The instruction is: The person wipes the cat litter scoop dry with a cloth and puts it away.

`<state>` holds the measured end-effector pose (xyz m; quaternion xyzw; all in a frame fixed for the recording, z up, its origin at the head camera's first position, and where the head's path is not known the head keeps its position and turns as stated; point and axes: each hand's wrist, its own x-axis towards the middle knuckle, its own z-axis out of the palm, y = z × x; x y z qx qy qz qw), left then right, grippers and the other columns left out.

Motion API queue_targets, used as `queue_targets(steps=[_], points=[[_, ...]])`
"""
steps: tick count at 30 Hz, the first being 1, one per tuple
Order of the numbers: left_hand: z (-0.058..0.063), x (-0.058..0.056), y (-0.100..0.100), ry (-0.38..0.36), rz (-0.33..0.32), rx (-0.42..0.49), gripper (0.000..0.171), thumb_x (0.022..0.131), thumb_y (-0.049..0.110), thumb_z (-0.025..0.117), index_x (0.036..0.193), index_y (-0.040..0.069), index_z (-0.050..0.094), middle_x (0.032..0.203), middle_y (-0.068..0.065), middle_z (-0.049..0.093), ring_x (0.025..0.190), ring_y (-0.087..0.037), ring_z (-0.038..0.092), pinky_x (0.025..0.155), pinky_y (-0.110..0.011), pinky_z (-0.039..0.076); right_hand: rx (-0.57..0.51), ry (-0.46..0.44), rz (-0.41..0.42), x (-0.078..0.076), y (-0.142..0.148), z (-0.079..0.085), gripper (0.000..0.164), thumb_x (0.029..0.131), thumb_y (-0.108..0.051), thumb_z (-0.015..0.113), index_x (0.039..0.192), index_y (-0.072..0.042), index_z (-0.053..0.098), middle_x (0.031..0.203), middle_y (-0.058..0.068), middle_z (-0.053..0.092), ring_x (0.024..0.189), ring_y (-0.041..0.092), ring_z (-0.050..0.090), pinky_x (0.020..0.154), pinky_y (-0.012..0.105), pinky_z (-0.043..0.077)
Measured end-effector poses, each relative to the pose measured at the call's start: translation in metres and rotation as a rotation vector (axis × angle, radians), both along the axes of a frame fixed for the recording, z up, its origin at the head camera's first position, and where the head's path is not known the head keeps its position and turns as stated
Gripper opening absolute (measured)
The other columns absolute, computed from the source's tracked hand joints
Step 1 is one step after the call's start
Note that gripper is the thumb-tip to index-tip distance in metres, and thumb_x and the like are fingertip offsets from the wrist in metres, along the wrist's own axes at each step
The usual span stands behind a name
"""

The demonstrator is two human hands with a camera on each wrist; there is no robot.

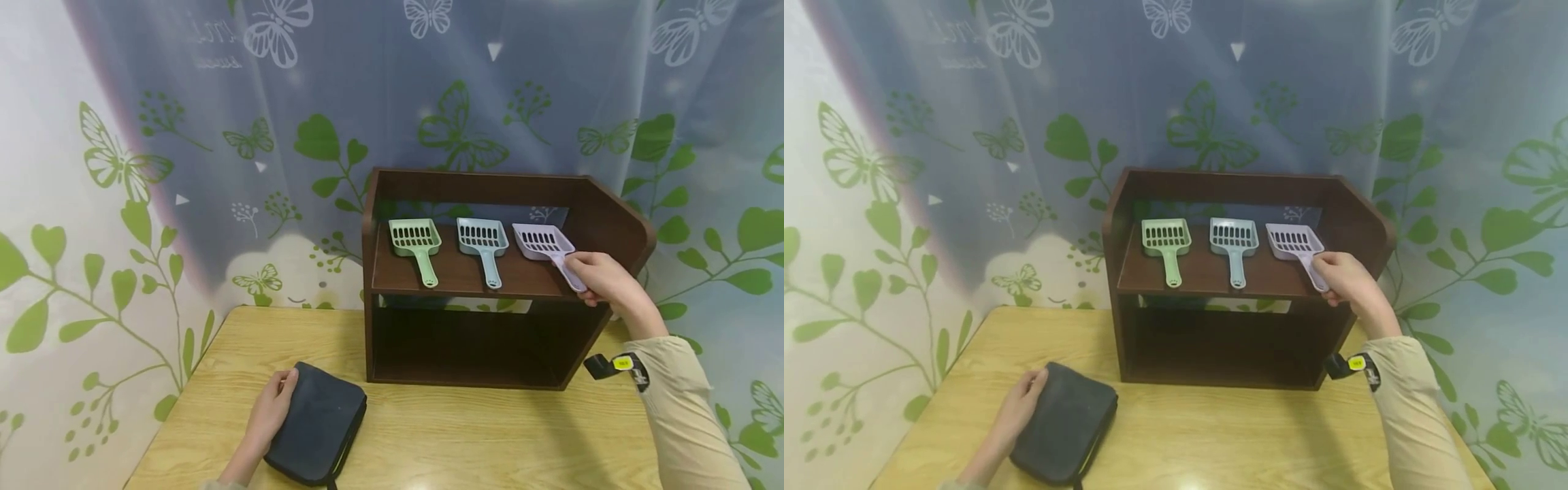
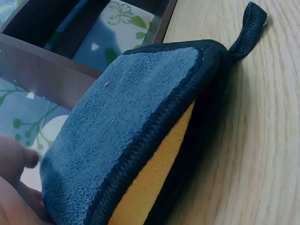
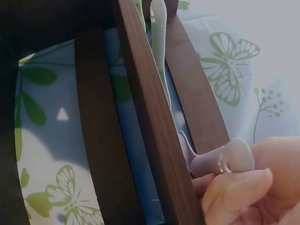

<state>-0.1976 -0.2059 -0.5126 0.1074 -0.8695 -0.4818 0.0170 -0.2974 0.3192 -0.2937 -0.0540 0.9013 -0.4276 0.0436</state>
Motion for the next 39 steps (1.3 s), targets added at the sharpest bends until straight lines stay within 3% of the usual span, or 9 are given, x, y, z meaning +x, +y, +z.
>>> queue_targets(steps=[4,8,13,15,20,23,30,34,39], points=[[-0.001,0.0,-0.002,-0.021,-0.009,-0.008,0.052,0.106,0.036,0.053,0.138,-0.004,0.049,0.131,-0.031,0.056,0.111,-0.041,0.059,0.09,-0.056,0.047,0.083,0.069,-0.029,0.006,-0.001,-0.001,0.043,0.108,-0.024,0.038,0.127,0.014,0.048,0.067,0.0,0.047,0.049,0.007,0.048,0.048,0.026,0.047],[-0.005,0.001,-0.007,-0.019,-0.019,-0.055,0.046,0.103,0.026,0.058,0.135,-0.007,0.051,0.127,-0.033,0.058,0.108,-0.042,0.061,0.09,-0.056,0.048,0.176,0.16,-0.1,0.017,-0.003,-0.004,0.051,0.108,-0.033,0.042,0.133,0.011,0.051,0.065,0.0,0.053,0.05,0.01,0.054,0.05,0.029,0.051],[-0.009,0.002,-0.015,-0.052,-0.043,-0.125,0.044,0.101,0.022,0.059,0.127,-0.013,0.053,0.114,-0.031,0.063,0.1,-0.04,0.064,0.087,-0.055,0.049,0.157,0.326,-0.218,0.037,-0.004,-0.015,0.048,0.107,-0.033,0.044,0.133,0.007,0.053,0.084,0.015,0.066,0.045,0.012,0.058,0.049,0.028,0.052],[-0.011,0.003,-0.018,-0.067,-0.053,-0.145,0.046,0.101,0.023,0.06,0.126,-0.014,0.053,0.113,-0.032,0.063,0.1,-0.042,0.064,0.086,-0.055,0.05,0.14,0.394,-0.277,0.046,-0.005,-0.02,0.045,0.107,-0.033,0.044,0.132,0.003,0.055,0.09,0.015,0.069,0.043,0.011,0.059,0.049,0.025,0.05],[-0.015,0.005,-0.022,-0.07,-0.06,-0.149,0.048,0.101,0.024,0.06,0.128,-0.014,0.052,0.119,-0.035,0.062,0.106,-0.047,0.063,0.089,-0.056,0.05,0.046,0.479,-0.444,0.067,-0.011,-0.038,0.036,0.105,-0.038,0.049,0.12,-0.007,0.058,0.072,-0.017,0.062,0.039,0.008,0.058,0.054,0.017,0.042],[-0.016,0.006,-0.024,-0.055,-0.057,-0.142,0.047,0.1,0.023,0.061,0.128,-0.013,0.052,0.12,-0.035,0.063,0.104,-0.047,0.065,0.088,-0.055,0.051,-0.061,0.488,-0.505,0.08,-0.016,-0.052,0.031,0.104,-0.038,0.054,0.109,-0.008,0.059,0.063,-0.026,0.054,0.037,0.008,0.054,0.051,0.018,0.043],[-0.017,0.011,-0.028,-0.051,-0.052,-0.158,0.044,0.099,0.019,0.062,0.126,-0.014,0.051,0.119,-0.038,0.062,0.102,-0.048,0.066,0.086,-0.055,0.052,-0.206,0.44,-0.508,0.103,-0.031,-0.1,0.027,0.102,-0.031,0.062,0.097,-0.005,0.06,0.056,-0.015,0.054,0.034,0.01,0.047,0.041,0.023,0.04],[-0.02,0.012,-0.03,-0.02,-0.032,-0.147,0.042,0.099,0.016,0.061,0.126,-0.014,0.051,0.116,-0.036,0.064,0.1,-0.047,0.066,0.083,-0.053,0.053,-0.198,0.439,-0.451,0.109,-0.043,-0.132,0.022,0.101,-0.024,0.065,0.092,-0.004,0.061,0.054,-0.006,0.052,0.034,0.009,0.046,0.037,0.023,0.037],[-0.014,0.012,-0.028,0.083,0.03,-0.162,0.037,0.1,0.013,0.06,0.126,-0.013,0.053,0.112,-0.031,0.066,0.104,-0.046,0.066,0.087,-0.055,0.052,-0.123,0.391,-0.371,0.113,-0.065,-0.162,0.022,0.103,-0.024,0.063,0.091,-0.005,0.062,0.054,-0.003,0.052,0.037,0.011,0.048,0.04,0.026,0.04]])
